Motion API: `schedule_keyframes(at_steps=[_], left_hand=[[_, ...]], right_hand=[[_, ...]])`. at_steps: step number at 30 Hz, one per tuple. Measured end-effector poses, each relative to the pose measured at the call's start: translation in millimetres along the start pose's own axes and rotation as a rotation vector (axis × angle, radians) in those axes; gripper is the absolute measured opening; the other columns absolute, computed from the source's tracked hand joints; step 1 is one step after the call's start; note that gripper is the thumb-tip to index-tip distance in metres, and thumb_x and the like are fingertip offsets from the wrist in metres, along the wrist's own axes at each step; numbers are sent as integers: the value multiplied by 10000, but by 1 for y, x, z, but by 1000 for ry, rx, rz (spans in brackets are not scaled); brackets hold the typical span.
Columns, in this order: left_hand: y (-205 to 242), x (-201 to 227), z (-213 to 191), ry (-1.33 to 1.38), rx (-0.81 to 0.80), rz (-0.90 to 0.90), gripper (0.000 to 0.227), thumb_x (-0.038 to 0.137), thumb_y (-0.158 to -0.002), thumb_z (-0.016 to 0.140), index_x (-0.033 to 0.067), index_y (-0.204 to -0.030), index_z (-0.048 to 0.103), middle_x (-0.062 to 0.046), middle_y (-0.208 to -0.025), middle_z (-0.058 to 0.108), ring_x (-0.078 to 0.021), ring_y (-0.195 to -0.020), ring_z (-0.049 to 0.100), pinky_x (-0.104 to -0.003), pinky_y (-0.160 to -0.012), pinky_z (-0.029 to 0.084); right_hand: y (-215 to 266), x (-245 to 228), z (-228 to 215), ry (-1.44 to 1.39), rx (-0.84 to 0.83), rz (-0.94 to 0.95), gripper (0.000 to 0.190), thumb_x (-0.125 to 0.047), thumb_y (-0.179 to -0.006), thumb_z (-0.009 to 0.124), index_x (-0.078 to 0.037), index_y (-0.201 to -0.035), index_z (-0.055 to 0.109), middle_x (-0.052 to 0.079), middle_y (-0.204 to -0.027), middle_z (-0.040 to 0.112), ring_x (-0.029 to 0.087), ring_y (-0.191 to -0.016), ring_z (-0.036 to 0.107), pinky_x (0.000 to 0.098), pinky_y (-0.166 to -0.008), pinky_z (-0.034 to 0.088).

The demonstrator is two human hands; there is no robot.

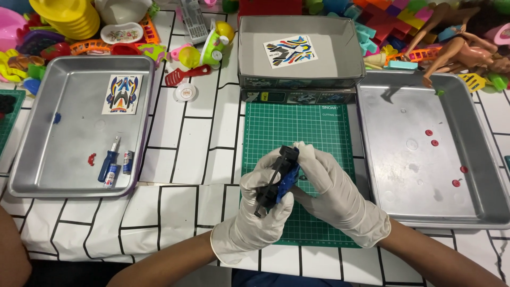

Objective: The person assembles a blue toy car on a green cutting mat. They attach the wheels to the chassis, place the blue body shell over the frame, and then attach red wheel caps to the wheels.

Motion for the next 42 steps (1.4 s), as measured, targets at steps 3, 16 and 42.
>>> schedule_keyframes(at_steps=[3,16,42], left_hand=[[-5,12,7,-78,-15,58,313,109,-964,768,177,-1181,553,-239,-1399,521,-353,-1303,561,-437,-1064,515],[-5,9,3,-119,122,-76,409,-43,-799,837,131,-1022,541,-212,-1397,535,-205,-1196,580,-199,-841,563],[-31,49,39,-216,-171,183,351,327,-1048,695,284,-1335,497,-169,-1351,507,-295,-1264,548,-453,-1068,512]], right_hand=[[-2,1,-1,-20,0,3,937,72,-896,859,-25,-1587,234,266,-1466,500,392,-1293,617,479,-1094,590],[-14,10,1,-254,-114,118,976,34,-859,832,-109,-1606,220,154,-1192,595,260,-891,567,377,-744,484],[-35,11,3,-471,-310,399,609,51,-827,756,-41,-1371,497,79,-1161,640,217,-987,667,344,-875,581]])
Point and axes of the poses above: each hand's wrist, its own y-axis away from the middle knuckle, its own z-axis out of the palm, x = y × z, the point moved 7 cm from there along -y, towards the middle knuckle
